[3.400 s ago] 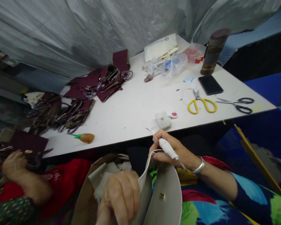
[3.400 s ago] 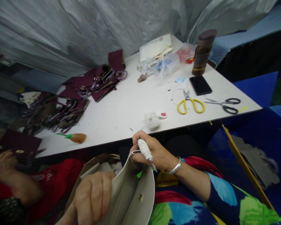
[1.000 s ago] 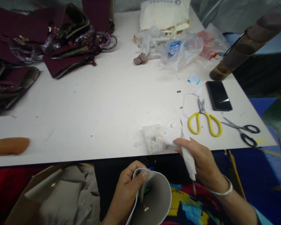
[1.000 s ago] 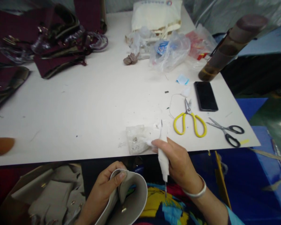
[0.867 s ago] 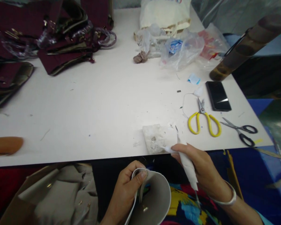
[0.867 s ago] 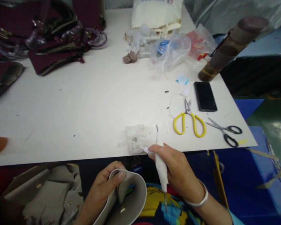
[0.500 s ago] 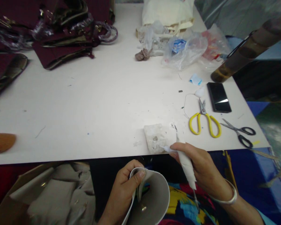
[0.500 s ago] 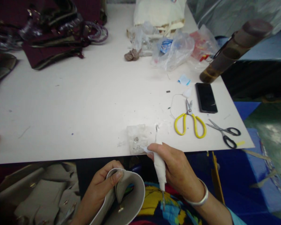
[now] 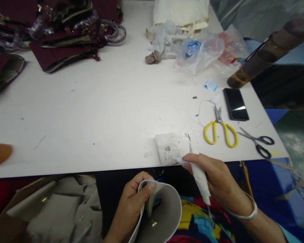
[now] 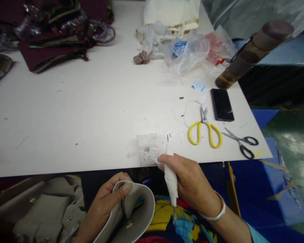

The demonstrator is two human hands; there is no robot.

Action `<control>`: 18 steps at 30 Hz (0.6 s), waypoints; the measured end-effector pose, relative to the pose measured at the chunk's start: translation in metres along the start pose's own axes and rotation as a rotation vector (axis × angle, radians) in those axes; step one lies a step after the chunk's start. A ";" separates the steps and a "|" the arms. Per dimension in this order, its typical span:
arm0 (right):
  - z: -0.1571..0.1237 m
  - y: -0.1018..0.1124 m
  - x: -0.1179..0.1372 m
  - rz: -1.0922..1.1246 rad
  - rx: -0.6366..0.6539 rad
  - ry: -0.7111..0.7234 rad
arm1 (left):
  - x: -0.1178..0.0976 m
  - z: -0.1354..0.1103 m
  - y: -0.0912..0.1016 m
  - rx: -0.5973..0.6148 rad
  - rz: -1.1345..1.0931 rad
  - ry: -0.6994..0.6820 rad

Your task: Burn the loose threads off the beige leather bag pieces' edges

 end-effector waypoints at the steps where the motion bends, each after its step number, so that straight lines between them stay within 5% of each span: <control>1: 0.000 0.000 0.000 -0.003 0.002 -0.003 | 0.000 0.000 0.001 -0.002 0.004 -0.004; 18: -0.003 -0.001 0.000 0.096 -0.050 -0.028 | 0.004 0.002 0.004 0.016 -0.021 -0.025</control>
Point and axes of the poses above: each hand's wrist, its own z-axis towards the middle knuckle, its own y-axis out of the back of the hand, x = y × z, the point moved 10 cm from there along z, towards the middle knuckle, and after that the axes turned 11 degrees about -x, right-handed, at the moved point
